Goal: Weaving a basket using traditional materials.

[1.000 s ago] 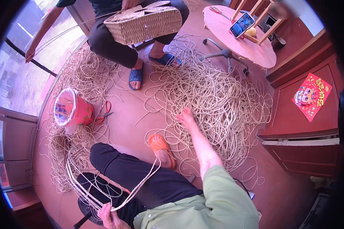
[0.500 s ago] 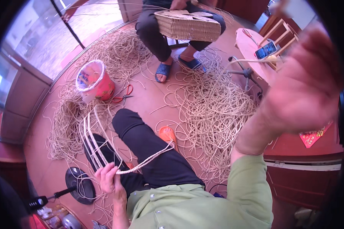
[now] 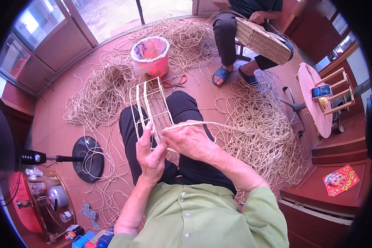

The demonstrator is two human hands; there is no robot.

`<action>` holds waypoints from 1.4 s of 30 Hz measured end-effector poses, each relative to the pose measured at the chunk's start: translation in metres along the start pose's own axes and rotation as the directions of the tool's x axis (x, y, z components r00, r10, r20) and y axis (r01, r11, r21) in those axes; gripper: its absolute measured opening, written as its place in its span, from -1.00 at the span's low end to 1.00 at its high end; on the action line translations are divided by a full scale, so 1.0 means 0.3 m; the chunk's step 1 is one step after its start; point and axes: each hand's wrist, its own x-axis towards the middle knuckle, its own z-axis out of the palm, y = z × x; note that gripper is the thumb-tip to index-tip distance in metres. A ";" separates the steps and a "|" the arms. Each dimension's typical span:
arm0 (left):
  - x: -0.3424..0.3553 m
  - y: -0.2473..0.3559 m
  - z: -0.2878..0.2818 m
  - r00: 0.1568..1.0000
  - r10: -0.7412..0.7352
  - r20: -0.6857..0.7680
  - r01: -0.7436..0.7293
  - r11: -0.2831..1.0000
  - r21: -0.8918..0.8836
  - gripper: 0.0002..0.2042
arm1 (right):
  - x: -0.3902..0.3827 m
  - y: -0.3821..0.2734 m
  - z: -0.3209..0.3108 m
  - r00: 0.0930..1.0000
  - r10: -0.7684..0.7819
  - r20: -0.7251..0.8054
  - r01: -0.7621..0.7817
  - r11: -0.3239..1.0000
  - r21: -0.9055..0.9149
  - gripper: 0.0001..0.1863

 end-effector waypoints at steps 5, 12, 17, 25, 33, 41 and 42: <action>0.040 0.010 0.020 0.972 0.226 0.066 -0.229 0.973 0.029 -0.87 | 0.029 -0.003 -0.071 0.914 0.215 0.343 -0.237 0.971 0.022 -0.74; 0.039 -0.036 -0.025 0.974 0.202 0.104 -0.210 0.975 0.072 -0.90 | 0.061 -0.015 -0.012 0.949 0.144 0.279 -0.160 0.987 0.033 -0.81; 0.059 -0.025 -0.028 0.951 0.231 0.205 -0.241 0.970 0.026 -0.86 | -0.095 -0.069 -0.015 0.979 0.140 -0.150 -0.133 0.990 0.056 -0.83; 0.076 -0.028 -0.078 0.942 0.207 0.265 -0.214 0.977 -0.001 -0.85 | -0.509 0.294 -0.563 0.934 0.265 -0.239 -0.356 0.635 -0.686 -0.76; 0.054 -0.040 -0.068 0.957 0.169 0.236 -0.167 0.986 -0.026 -0.84 | -1.459 0.339 -1.164 0.230 0.619 -0.751 -0.948 -0.031 -0.316 -0.60; 0.042 -0.050 -0.071 0.964 0.135 0.229 -0.135 0.991 -0.017 -0.82 | -1.744 0.343 -0.978 -0.509 0.602 -0.615 -0.794 -0.054 0.605 -0.44; 0.030 -0.063 -0.068 0.966 0.085 0.245 -0.073 0.996 -0.056 -0.82 | -1.752 0.365 -1.006 -0.608 0.560 -0.563 -0.557 0.204 0.805 -0.48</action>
